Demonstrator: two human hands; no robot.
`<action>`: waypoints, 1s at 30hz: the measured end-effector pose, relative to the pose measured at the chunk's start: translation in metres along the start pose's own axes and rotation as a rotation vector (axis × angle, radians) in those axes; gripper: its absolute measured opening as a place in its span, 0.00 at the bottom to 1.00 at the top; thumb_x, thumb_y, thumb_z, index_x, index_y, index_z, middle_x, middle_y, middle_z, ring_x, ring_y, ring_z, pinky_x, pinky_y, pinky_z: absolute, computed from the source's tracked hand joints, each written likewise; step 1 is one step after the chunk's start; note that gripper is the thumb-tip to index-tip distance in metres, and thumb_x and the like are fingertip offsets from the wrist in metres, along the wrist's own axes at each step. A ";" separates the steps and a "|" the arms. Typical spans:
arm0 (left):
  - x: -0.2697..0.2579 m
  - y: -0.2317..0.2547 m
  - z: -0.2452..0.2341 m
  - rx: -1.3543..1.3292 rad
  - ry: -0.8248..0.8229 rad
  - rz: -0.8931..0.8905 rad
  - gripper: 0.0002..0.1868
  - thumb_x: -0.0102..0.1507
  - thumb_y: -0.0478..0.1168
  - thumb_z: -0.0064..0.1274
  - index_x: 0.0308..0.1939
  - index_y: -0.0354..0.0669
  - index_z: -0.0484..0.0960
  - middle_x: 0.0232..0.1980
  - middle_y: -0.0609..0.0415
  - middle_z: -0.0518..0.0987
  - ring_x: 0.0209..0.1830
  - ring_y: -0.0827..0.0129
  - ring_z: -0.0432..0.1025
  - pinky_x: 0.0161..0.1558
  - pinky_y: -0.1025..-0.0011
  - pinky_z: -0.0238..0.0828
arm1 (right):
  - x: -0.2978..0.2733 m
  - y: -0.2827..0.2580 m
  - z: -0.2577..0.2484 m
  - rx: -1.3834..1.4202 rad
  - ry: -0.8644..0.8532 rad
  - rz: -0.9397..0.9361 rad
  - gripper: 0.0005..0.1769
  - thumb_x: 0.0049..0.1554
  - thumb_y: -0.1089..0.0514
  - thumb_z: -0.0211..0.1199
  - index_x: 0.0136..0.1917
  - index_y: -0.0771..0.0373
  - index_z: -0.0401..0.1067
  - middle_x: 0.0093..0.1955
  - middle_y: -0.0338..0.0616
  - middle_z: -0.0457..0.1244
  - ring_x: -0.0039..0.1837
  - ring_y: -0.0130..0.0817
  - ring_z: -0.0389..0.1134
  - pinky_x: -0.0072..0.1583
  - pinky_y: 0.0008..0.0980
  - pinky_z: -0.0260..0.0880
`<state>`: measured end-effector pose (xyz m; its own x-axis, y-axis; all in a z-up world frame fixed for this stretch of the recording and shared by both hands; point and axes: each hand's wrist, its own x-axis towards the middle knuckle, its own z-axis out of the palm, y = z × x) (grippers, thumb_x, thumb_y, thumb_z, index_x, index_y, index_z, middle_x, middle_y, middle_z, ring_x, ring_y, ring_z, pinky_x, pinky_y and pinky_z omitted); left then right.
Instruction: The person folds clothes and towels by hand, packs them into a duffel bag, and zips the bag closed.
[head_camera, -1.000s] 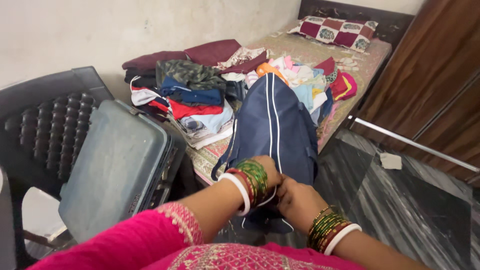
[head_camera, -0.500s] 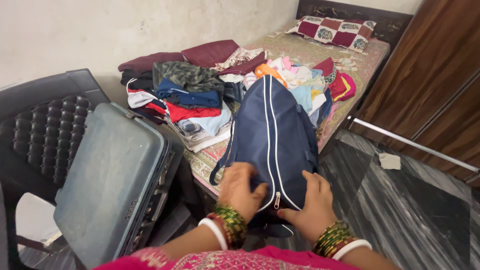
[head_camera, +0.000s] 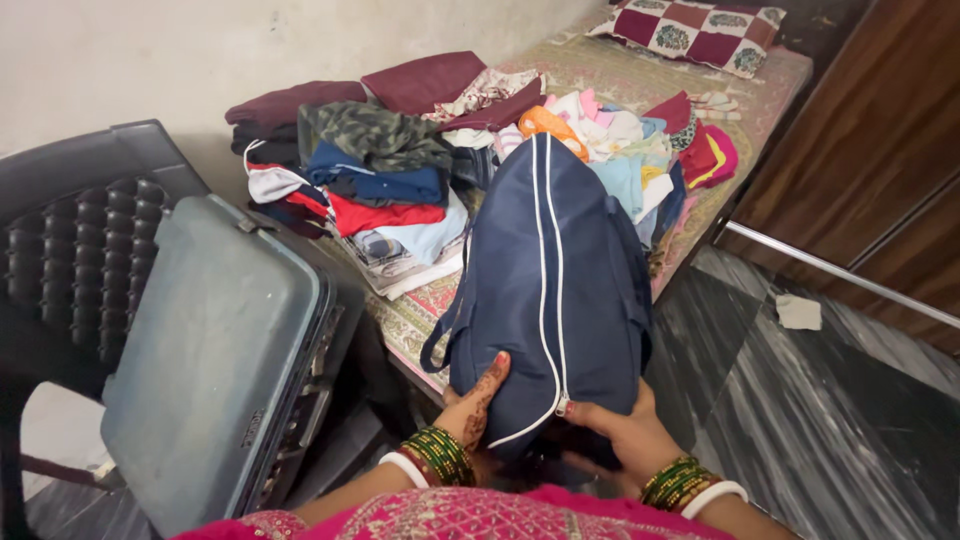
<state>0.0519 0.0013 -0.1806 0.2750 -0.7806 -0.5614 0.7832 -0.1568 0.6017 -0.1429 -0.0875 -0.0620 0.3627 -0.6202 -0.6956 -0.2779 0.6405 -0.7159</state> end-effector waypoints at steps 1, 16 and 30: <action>0.002 0.005 0.005 -0.024 0.004 -0.009 0.40 0.52 0.65 0.57 0.65 0.52 0.72 0.64 0.50 0.75 0.67 0.53 0.68 0.64 0.47 0.63 | 0.003 -0.005 0.005 0.014 0.009 -0.055 0.57 0.43 0.60 0.74 0.76 0.38 0.44 0.66 0.44 0.62 0.64 0.45 0.68 0.58 0.61 0.73; 0.080 0.126 0.083 -0.129 -0.017 -0.153 0.56 0.49 0.71 0.62 0.72 0.41 0.66 0.74 0.46 0.71 0.72 0.44 0.63 0.68 0.37 0.54 | 0.107 -0.137 0.025 0.004 -0.107 -0.234 0.40 0.42 0.62 0.73 0.66 0.56 0.61 0.59 0.46 0.67 0.57 0.44 0.72 0.50 0.51 0.79; 0.048 0.193 0.054 1.247 0.317 0.224 0.45 0.55 0.62 0.68 0.63 0.31 0.73 0.63 0.35 0.81 0.65 0.48 0.77 0.67 0.58 0.71 | 0.112 -0.125 0.013 -0.725 0.368 -0.914 0.47 0.41 0.50 0.83 0.67 0.67 0.63 0.65 0.58 0.58 0.67 0.49 0.62 0.65 0.42 0.64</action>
<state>0.1857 -0.0996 -0.0609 0.5837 -0.7141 -0.3865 -0.2904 -0.6281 0.7219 -0.0559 -0.2315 -0.0496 0.4437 -0.8759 0.1896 -0.5264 -0.4260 -0.7358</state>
